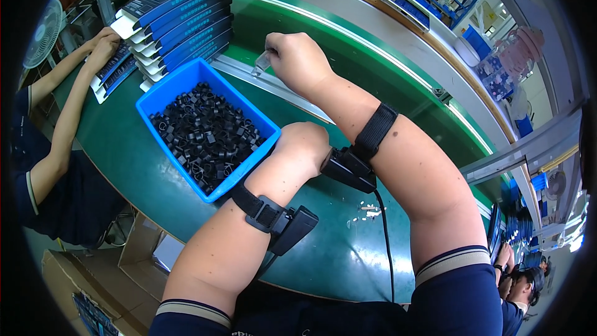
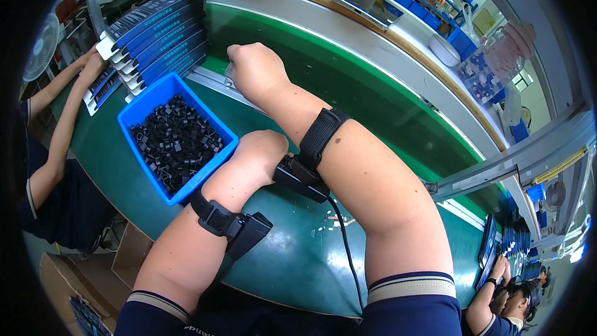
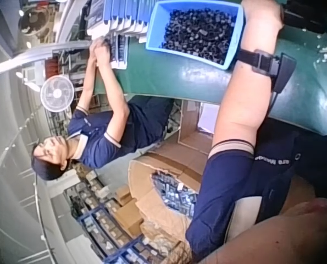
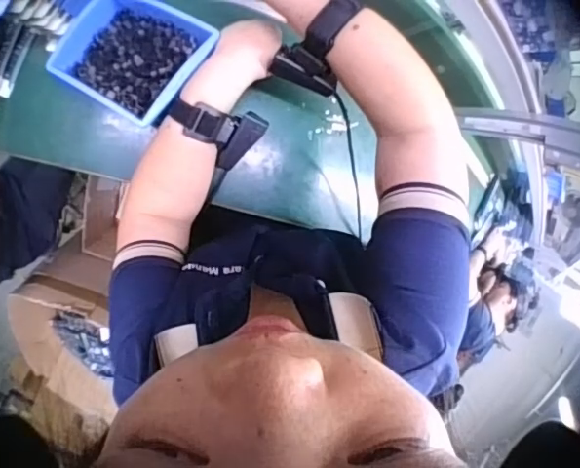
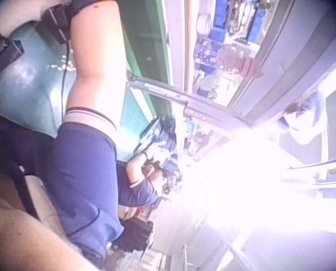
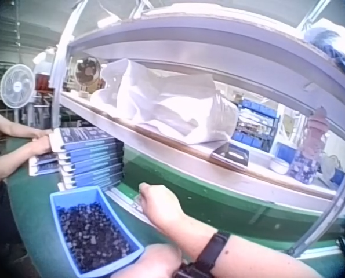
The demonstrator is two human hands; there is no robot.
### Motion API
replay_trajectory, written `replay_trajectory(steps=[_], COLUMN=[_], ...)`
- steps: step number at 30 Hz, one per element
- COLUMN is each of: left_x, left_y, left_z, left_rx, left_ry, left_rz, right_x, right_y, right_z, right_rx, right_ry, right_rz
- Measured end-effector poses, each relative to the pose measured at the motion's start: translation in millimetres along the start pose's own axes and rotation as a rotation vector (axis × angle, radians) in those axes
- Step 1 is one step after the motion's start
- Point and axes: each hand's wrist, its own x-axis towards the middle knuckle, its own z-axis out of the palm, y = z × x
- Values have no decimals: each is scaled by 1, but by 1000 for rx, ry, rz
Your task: Scrape excess material off a small plastic component using a utility knife.
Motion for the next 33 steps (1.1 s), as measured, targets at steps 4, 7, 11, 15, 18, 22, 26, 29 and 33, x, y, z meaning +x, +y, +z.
replay_trajectory(steps=[4,7,11,15,18,22,26,29,33], left_x=[2,3,5,2,2,4,3,2,0], left_y=[-2,-5,-7,-4,-5,-6,-6,-6,-4], left_z=[4,6,7,6,12,16,15,13,10], left_rx=[-40,-20,-10,-38,-187,-220,-240,-259,-263], left_ry=[13,26,18,42,128,158,183,172,162], left_rz=[-13,10,18,-7,-48,-71,-77,-92,-87], right_x=[0,0,-3,-8,-14,-28,-49,-65,-81], right_y=[-1,-1,-3,-4,-3,5,14,25,34], right_z=[2,1,-6,-17,-29,-45,-64,-78,-93], right_rx=[55,28,-31,-75,-94,-131,-123,-129,-127], right_ry=[-10,-32,-90,-105,-137,-189,-227,-236,-242], right_rz=[6,28,75,87,121,172,194,221,280])
